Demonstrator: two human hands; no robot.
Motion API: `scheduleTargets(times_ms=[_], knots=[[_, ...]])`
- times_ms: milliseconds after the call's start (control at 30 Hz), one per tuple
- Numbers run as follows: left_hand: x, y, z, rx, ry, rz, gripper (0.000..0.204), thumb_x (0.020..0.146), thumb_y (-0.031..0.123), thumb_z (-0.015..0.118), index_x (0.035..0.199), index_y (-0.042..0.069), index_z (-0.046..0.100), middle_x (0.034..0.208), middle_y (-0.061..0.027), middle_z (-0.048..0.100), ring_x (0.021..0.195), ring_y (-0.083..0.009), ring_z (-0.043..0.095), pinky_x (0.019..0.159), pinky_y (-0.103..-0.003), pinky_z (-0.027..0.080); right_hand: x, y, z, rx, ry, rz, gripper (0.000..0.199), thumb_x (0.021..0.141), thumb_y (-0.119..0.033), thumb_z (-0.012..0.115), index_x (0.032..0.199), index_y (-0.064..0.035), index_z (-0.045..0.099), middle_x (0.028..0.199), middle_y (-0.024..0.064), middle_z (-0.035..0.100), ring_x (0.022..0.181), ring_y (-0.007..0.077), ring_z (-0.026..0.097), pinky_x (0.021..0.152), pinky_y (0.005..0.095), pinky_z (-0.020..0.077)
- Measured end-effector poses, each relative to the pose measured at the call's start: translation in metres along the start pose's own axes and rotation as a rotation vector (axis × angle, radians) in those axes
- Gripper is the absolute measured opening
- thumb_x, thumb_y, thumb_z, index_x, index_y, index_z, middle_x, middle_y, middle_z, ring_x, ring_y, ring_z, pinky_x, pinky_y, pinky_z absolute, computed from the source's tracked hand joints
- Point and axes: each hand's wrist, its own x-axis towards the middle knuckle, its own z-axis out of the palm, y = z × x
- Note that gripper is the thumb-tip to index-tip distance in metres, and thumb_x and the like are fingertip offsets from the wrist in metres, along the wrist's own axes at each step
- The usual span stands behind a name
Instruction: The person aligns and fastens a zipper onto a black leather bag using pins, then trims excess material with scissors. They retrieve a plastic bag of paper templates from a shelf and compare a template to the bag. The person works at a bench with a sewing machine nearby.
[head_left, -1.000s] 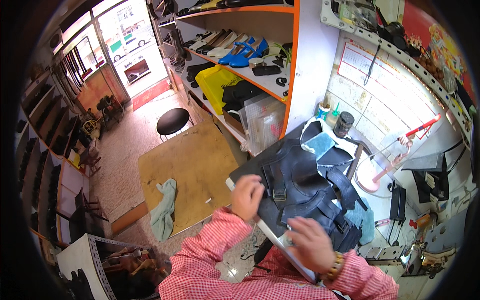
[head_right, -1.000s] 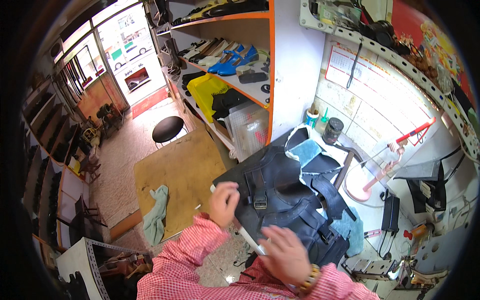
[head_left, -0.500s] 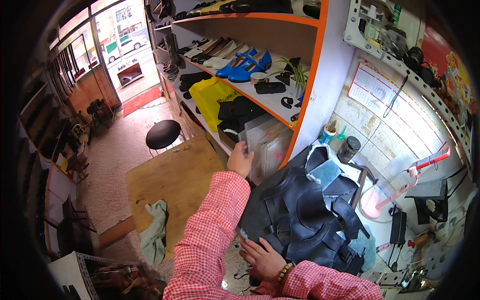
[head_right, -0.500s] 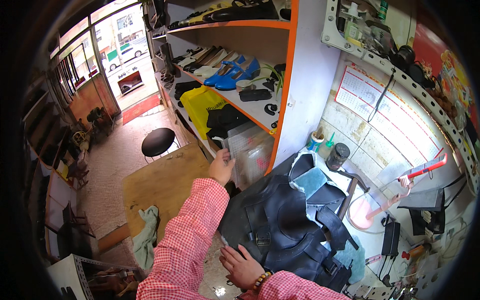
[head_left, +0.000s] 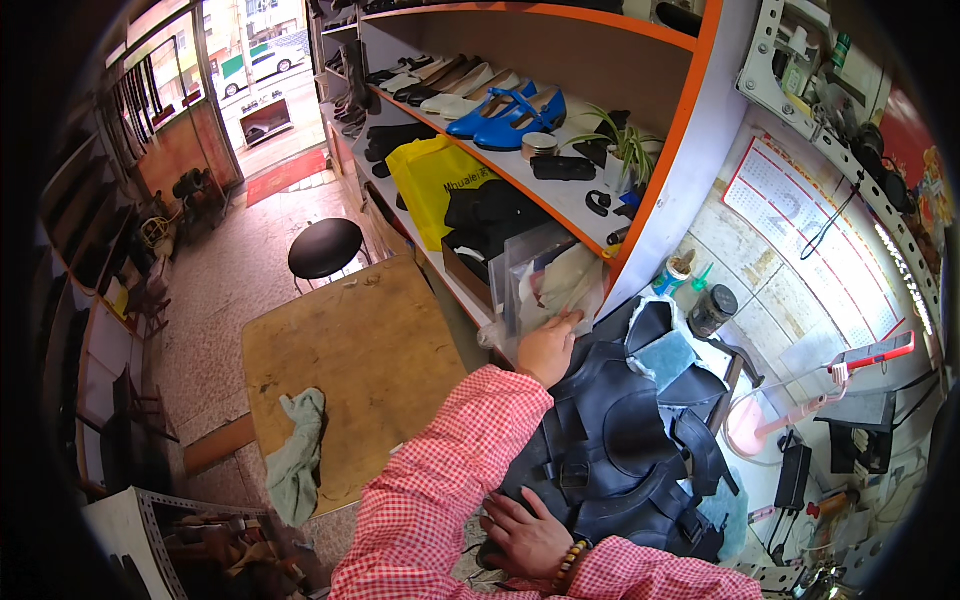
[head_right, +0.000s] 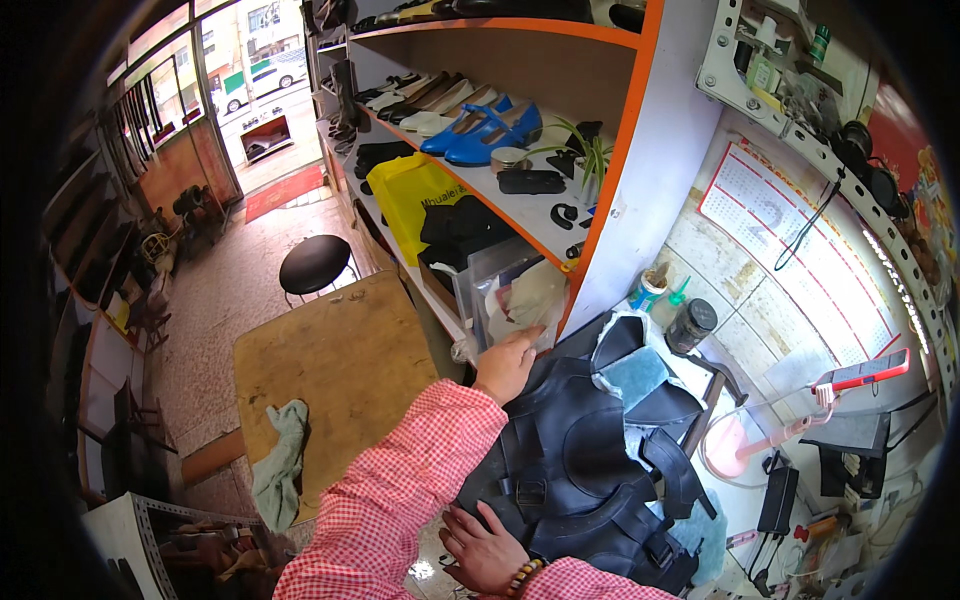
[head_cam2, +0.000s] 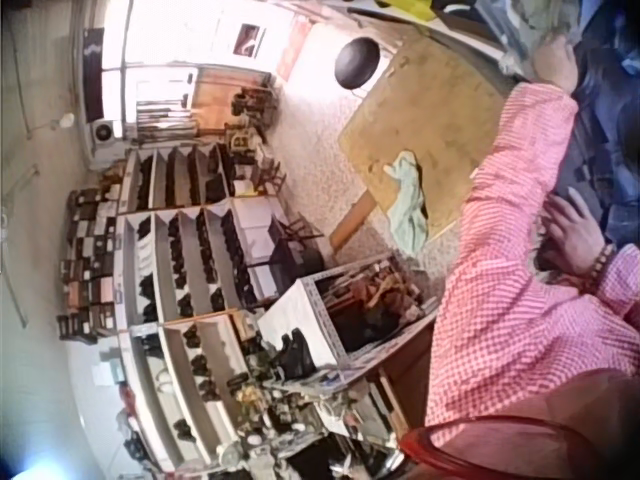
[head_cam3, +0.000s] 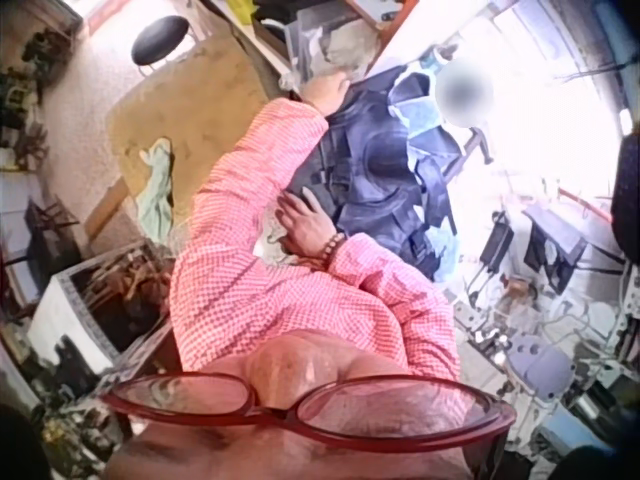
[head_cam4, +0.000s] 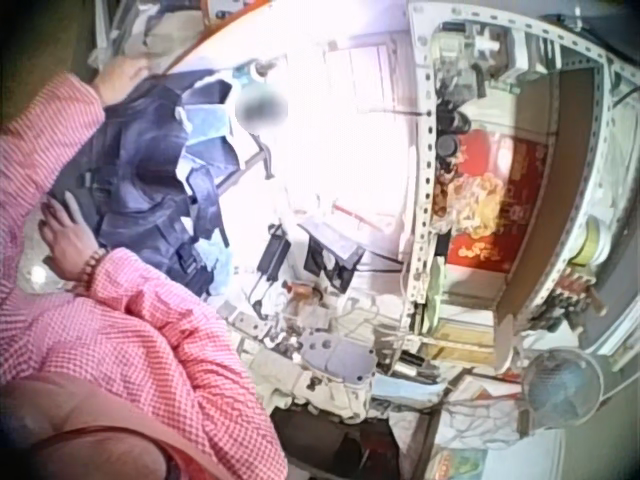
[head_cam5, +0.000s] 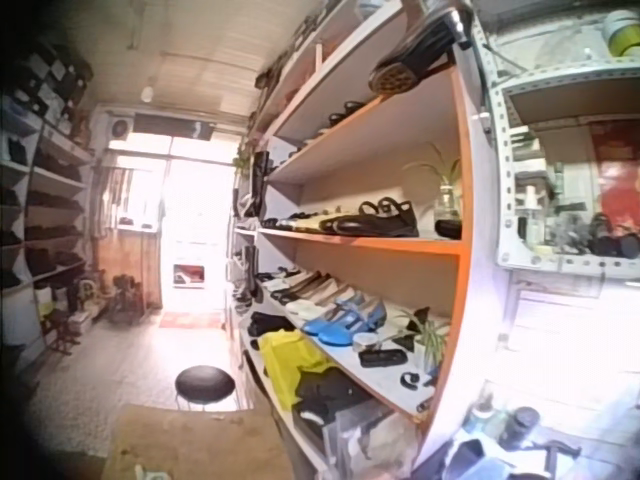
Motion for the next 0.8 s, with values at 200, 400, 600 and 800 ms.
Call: scheduleTargets(times_ms=[200, 400, 600, 800], knots=[[-0.003, 0.000, 0.004, 0.003, 0.039, 0.043, 0.039, 0.093, 0.013, 0.051, 0.132, 0.012, 0.058, 0.129, -0.0134, 0.061, 0.108, -0.0350, 0.061, 0.093, -0.039, 0.050, 0.000, 0.002, -0.001, -0.003, -0.027, -0.005, 0.060, 0.088, -0.049, 0.059, 0.132, -0.0089, 0.056, 0.145, 0.0077, 0.049, 0.141, 0.0238, 0.034, 0.117, 0.0532, 0.0161], [0.006, -0.032, 0.011, -0.073, 0.086, 0.102, 0.037, 0.093, 0.016, 0.054, 0.129, 0.009, 0.059, 0.120, -0.0154, 0.065, 0.104, -0.0332, 0.064, 0.089, -0.038, 0.051, -0.001, 0.002, -0.001, 0.008, -0.035, -0.010, 0.058, 0.089, -0.048, 0.058, 0.130, -0.0078, 0.058, 0.144, 0.0082, 0.050, 0.142, 0.0247, 0.033, 0.117, 0.0535, 0.0163], [0.038, -0.061, 0.020, -0.901, 0.544, -0.695, 0.034, 0.092, 0.021, 0.062, 0.120, 0.002, 0.057, 0.098, -0.0122, 0.066, 0.092, -0.0277, 0.063, 0.085, -0.039, 0.049, -0.002, 0.001, -0.002, 0.046, -0.005, -0.006, 0.057, 0.087, -0.047, 0.059, 0.128, -0.0066, 0.059, 0.138, 0.0076, 0.055, 0.139, 0.0254, 0.037, 0.117, 0.0542, 0.0161], [0.054, -0.062, 0.030, -0.168, 0.676, -0.602, 0.031, 0.078, 0.020, 0.073, 0.105, 0.008, 0.063, 0.105, -0.0195, 0.055, 0.096, -0.0372, 0.057, 0.085, -0.044, 0.047, -0.002, 0.004, 0.001, 0.123, 0.082, -0.038, 0.053, 0.088, -0.045, 0.058, 0.126, -0.0086, 0.061, 0.134, 0.0057, 0.058, 0.137, 0.0272, 0.038, 0.118, 0.0554, 0.0132]])
